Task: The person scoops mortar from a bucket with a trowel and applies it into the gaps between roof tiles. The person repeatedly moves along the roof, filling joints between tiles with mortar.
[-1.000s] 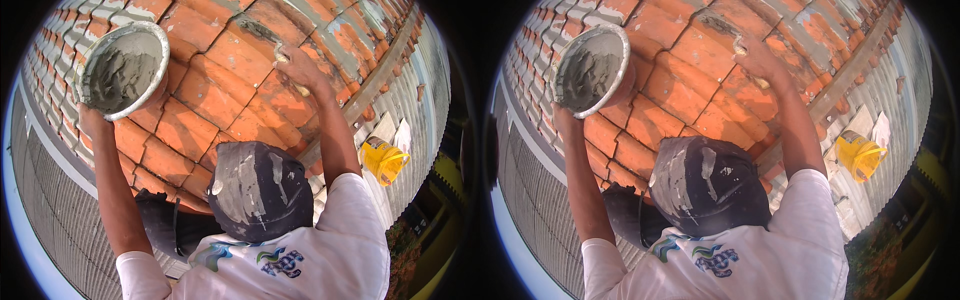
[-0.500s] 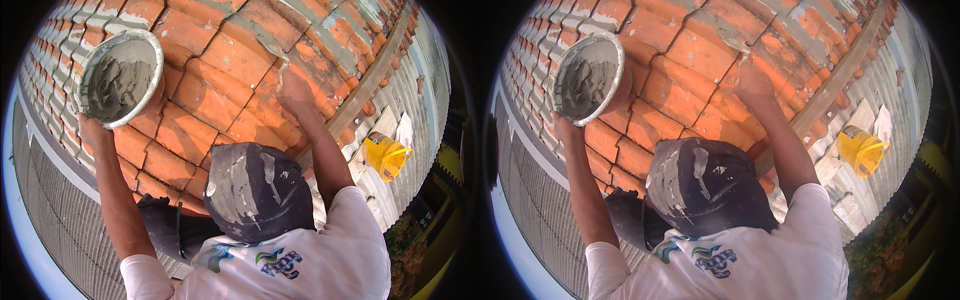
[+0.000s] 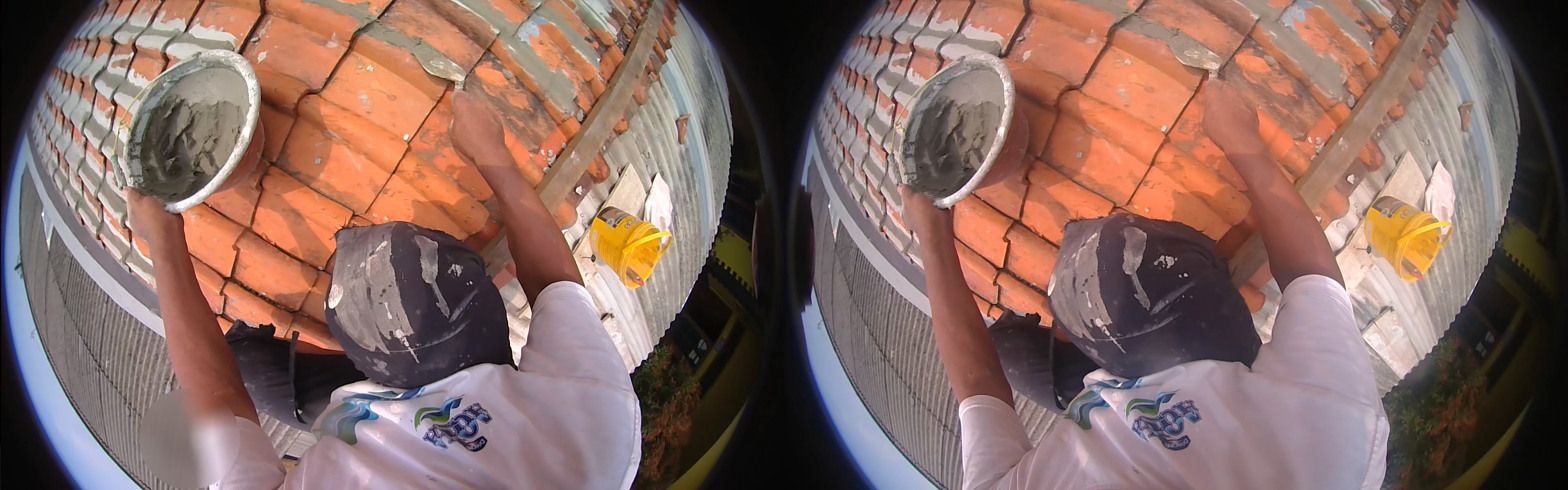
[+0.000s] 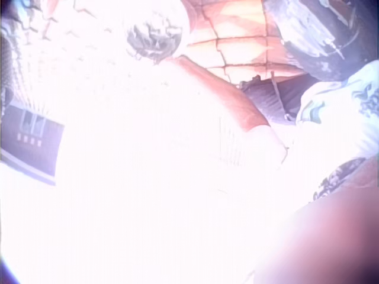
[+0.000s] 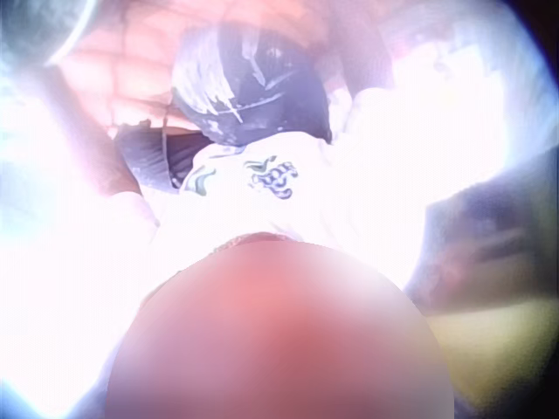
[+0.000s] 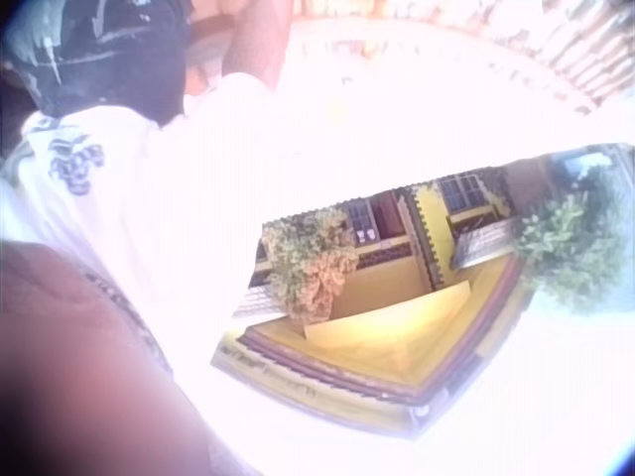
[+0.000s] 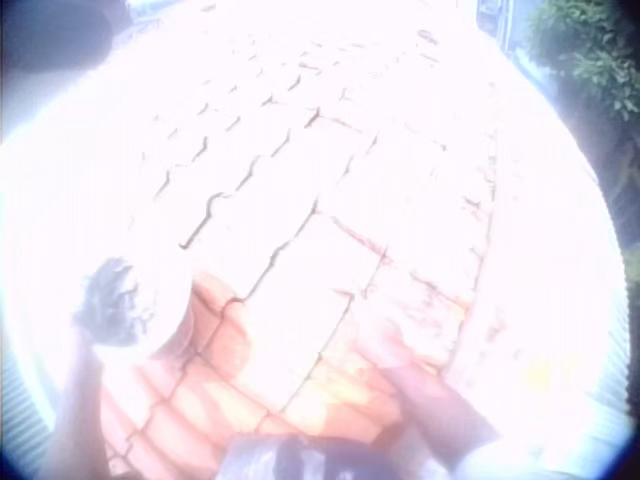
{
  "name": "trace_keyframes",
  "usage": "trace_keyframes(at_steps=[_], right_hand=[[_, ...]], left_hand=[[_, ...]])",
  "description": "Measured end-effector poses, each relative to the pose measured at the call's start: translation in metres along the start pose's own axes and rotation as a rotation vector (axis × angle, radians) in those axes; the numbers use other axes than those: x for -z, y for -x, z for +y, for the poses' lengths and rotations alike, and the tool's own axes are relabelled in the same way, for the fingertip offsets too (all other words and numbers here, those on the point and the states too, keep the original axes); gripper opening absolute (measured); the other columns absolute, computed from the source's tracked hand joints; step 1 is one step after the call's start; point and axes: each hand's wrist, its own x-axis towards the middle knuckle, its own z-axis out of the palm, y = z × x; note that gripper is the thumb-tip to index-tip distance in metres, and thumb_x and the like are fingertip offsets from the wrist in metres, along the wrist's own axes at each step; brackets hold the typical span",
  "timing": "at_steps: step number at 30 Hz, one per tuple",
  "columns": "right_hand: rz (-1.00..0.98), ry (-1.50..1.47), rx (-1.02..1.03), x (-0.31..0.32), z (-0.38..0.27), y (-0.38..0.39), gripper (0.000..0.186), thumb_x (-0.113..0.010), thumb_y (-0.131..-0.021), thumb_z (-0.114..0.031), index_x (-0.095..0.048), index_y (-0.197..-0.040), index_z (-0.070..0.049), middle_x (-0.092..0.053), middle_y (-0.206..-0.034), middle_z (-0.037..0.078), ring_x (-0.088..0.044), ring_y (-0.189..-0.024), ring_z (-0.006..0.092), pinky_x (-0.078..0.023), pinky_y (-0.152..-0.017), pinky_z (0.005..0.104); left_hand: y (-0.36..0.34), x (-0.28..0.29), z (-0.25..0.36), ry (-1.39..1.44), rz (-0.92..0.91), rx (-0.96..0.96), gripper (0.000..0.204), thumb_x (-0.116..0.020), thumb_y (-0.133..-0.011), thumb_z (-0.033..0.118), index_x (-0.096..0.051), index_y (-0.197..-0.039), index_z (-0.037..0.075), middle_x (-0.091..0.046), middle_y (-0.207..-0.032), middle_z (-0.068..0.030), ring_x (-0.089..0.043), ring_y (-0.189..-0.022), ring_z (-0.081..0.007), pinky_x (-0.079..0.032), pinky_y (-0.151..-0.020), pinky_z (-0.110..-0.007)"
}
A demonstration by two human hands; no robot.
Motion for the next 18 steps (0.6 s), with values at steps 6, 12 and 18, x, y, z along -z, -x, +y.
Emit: trace_keyframes(at_steps=[6,12,18], right_hand=[[-0.105,-0.163,-0.033,0.029,0.027,0.050,0.023,-0.062,-0.093,-0.010,-0.060,-0.111,0.004,-0.070,-0.107,0.031,-0.068,-0.104,0.0499,-0.052,-0.090,0.0590],[-0.039,-0.211,0.000,0.032,0.020,0.010,0.027,-0.062,-0.094,-0.014,-0.060,-0.114,0.004,-0.070,-0.105,0.031,-0.067,-0.104,0.0500,-0.052,-0.089,0.0584],[-0.040,-0.102,0.061,0.007,0.005,0.026,0.029,-0.059,-0.096,-0.012,-0.059,-0.118,0.008,-0.071,-0.098,0.031,-0.070,-0.095,0.0502,-0.054,-0.086,0.0592]], left_hand=[[-0.013,0.009,-0.007,-0.010,-0.063,-0.007,0.047,-0.037,-0.118,0.027,-0.054,-0.142,-0.010,-0.061,-0.141,-0.0210,-0.066,-0.124,-0.0337,-0.057,-0.106,-0.048],[-0.014,0.012,-0.008,0.003,-0.075,-0.017,0.046,-0.036,-0.118,0.027,-0.055,-0.139,-0.010,-0.062,-0.139,-0.0202,-0.066,-0.123,-0.0322,-0.057,-0.106,-0.046],[-0.010,0.005,-0.008,-0.019,0.016,-0.044,0.045,-0.038,-0.117,0.026,-0.058,-0.136,-0.011,-0.064,-0.135,-0.0204,-0.068,-0.118,-0.0305,-0.058,-0.101,-0.044]])
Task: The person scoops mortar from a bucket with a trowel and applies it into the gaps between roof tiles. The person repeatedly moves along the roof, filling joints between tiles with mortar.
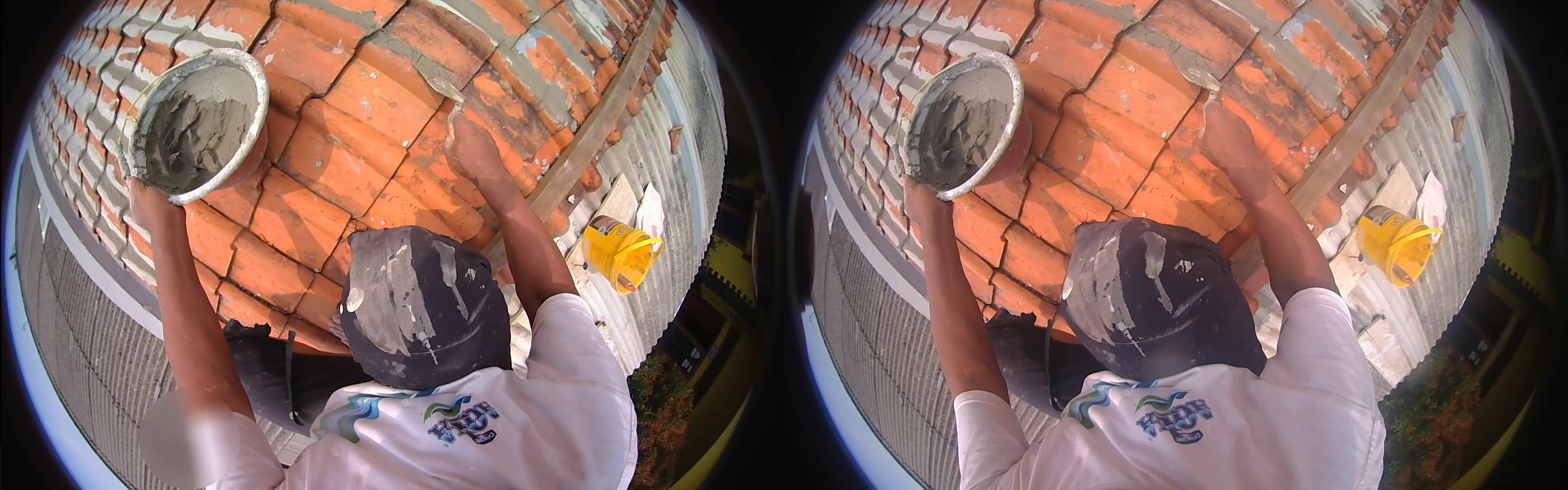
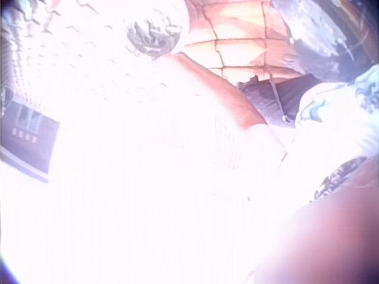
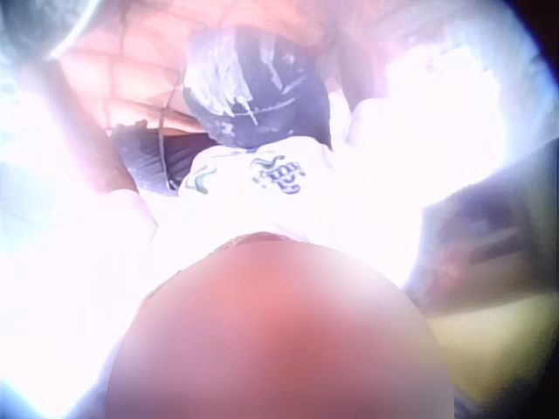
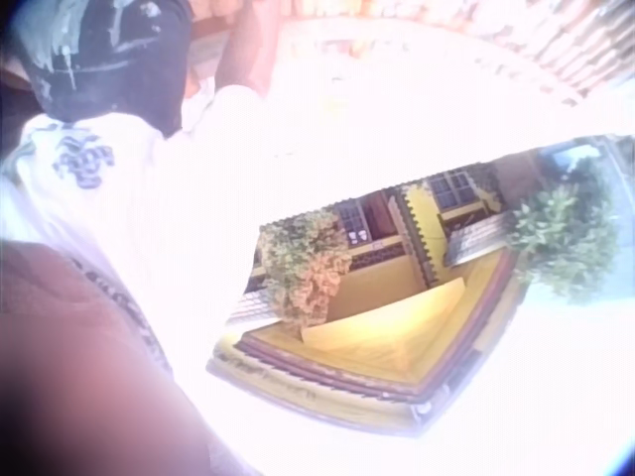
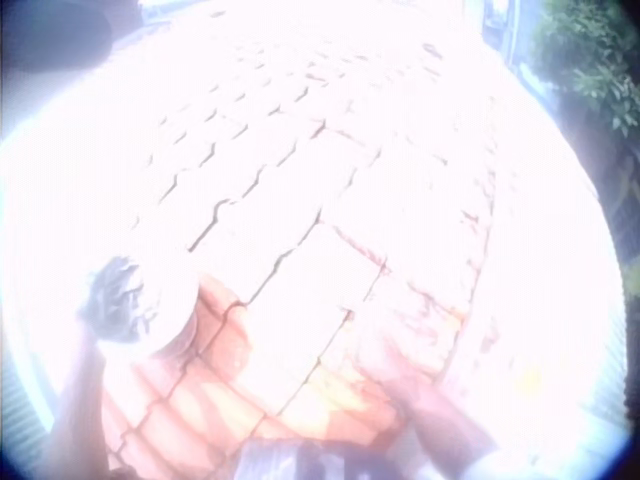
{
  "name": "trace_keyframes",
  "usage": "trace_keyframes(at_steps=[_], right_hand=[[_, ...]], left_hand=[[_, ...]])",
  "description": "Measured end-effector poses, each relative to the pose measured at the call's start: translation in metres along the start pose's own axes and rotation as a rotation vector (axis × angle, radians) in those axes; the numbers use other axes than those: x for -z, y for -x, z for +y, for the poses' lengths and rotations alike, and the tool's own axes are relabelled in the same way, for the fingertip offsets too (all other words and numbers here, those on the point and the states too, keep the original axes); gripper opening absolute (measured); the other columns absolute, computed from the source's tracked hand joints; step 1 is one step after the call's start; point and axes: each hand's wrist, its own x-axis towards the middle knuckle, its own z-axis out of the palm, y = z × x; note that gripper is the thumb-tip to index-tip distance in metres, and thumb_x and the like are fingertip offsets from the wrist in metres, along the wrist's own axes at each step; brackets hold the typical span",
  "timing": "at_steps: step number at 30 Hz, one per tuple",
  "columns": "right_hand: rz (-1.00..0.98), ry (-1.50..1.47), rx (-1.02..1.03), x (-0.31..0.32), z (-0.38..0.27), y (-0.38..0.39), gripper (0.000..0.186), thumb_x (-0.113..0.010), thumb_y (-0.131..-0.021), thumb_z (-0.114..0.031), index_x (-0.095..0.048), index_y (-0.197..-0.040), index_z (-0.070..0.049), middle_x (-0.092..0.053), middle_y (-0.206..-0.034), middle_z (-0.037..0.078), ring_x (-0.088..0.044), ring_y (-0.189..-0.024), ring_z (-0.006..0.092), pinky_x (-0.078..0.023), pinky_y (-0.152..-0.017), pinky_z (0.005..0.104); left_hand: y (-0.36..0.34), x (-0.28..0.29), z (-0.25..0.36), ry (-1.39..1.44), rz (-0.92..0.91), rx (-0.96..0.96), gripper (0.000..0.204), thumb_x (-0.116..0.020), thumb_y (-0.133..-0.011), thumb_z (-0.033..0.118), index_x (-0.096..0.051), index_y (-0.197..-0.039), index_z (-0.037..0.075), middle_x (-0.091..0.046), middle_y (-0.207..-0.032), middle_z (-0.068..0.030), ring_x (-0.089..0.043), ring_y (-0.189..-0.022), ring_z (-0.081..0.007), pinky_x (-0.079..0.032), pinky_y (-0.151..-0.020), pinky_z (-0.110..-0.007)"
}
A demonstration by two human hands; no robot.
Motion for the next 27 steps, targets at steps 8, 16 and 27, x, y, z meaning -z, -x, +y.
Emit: trace_keyframes(at_steps=[8,16,27], right_hand=[[0.011,-0.007,0.015,0.018,-0.031,-0.029,0.032,-0.060,-0.093,-0.010,-0.059,-0.118,0.010,-0.071,-0.098,0.031,-0.071,-0.095,0.0485,-0.055,-0.086,0.0591],[0.052,-0.154,0.139,0.026,0.021,-0.022,0.042,-0.068,-0.090,-0.018,-0.056,-0.123,0.004,-0.070,-0.117,0.032,-0.067,-0.114,0.0499,-0.051,-0.096,0.0602],[0.214,0.020,-0.083,0.003,0.044,-0.152,0.049,-0.078,-0.091,-0.023,-0.056,-0.131,-0.007,-0.073,-0.122,0.025,-0.069,-0.118,0.0453,-0.054,-0.101,0.0560]], left_hand=[[-0.007,0.003,-0.002,-0.101,0.063,-0.045,0.045,-0.040,-0.116,0.026,-0.062,-0.132,-0.011,-0.065,-0.133,-0.0191,-0.068,-0.117,-0.0283,-0.058,-0.097,-0.042],[-0.012,0.008,-0.007,-0.159,0.051,-0.079,0.045,-0.038,-0.117,0.025,-0.062,-0.134,-0.009,-0.066,-0.133,-0.0181,-0.067,-0.116,-0.0280,-0.055,-0.098,-0.041],[-0.012,0.006,-0.006,-0.104,0.039,-0.081,0.047,-0.041,-0.116,0.026,-0.060,-0.139,-0.010,-0.067,-0.133,-0.0192,-0.069,-0.116,-0.0282,-0.058,-0.097,-0.041]])
